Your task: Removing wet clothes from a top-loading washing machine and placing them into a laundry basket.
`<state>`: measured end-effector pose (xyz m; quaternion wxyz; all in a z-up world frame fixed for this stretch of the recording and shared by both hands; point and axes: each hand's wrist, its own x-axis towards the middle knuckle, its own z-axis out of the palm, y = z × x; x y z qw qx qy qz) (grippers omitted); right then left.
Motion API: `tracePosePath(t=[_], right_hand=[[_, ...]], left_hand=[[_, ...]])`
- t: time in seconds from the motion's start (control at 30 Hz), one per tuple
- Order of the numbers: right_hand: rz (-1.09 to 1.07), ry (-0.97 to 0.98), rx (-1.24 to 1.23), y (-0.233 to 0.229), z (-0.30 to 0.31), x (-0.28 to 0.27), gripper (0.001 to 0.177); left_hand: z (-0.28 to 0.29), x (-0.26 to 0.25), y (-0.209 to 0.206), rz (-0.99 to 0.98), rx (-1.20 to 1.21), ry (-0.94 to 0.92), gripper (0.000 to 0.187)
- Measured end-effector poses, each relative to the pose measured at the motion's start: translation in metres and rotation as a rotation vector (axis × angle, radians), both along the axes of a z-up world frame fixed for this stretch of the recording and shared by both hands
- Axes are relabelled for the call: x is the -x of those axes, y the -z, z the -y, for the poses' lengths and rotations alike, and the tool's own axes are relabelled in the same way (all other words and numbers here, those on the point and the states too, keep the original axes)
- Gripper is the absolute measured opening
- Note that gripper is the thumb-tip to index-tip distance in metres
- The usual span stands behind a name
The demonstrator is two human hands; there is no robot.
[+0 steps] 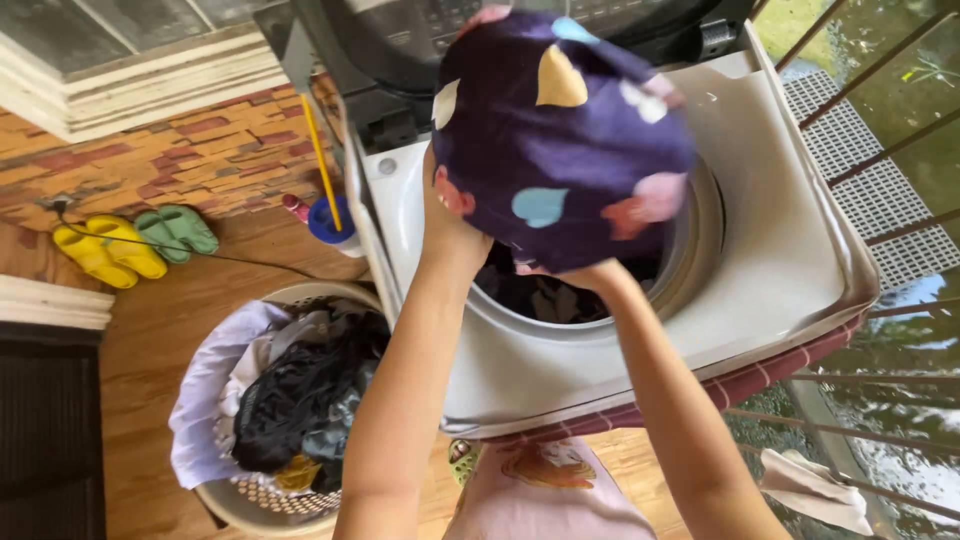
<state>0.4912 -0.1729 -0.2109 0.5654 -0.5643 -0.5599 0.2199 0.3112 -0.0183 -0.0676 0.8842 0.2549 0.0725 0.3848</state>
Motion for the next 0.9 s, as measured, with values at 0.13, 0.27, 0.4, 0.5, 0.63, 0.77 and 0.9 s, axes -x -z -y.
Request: tracePosePath(t=[0.13, 0.27, 0.4, 0.5, 0.63, 0.77, 0.9], right_hand=[[-0.509, -0.033, 0.002, -0.055, -0.029, 0.058, 0.058], [-1.024, -0.087, 0.058, -0.113, -0.061, 0.117, 0.042], [-1.42, -0.146, 0.166, -0.13, -0.099, 0.203, 0.046], [-1.387, -0.333, 0.064, -0.11, -0.123, 0.282, 0.032], [-1.308, -0.618, 0.193, -0.071, -0.149, 0.379, 0.038], [-0.683, -0.571, 0.495, -0.027, -0.146, 0.408, 0.076], [-0.273, -0.346, 0.558, 0.014, -0.149, 0.36, 0.066]], left_hand=[[0.0, 0.079, -0.024, 0.007, 0.013, -0.148, 0.039], [0.009, 0.175, -0.097, -0.567, -1.005, -0.709, 0.074], [-0.034, 0.264, -0.015, -0.529, -1.003, -0.789, 0.048], [-0.068, 0.327, 0.046, -0.342, -0.612, -0.568, 0.043], [-0.041, 0.396, 0.058, -1.024, -0.654, -0.631, 0.054], [-0.021, 0.433, 0.066, -1.695, -0.666, -0.585, 0.065], [-0.054, 0.413, 0.145, -1.914, -0.882, -0.56, 0.076]])
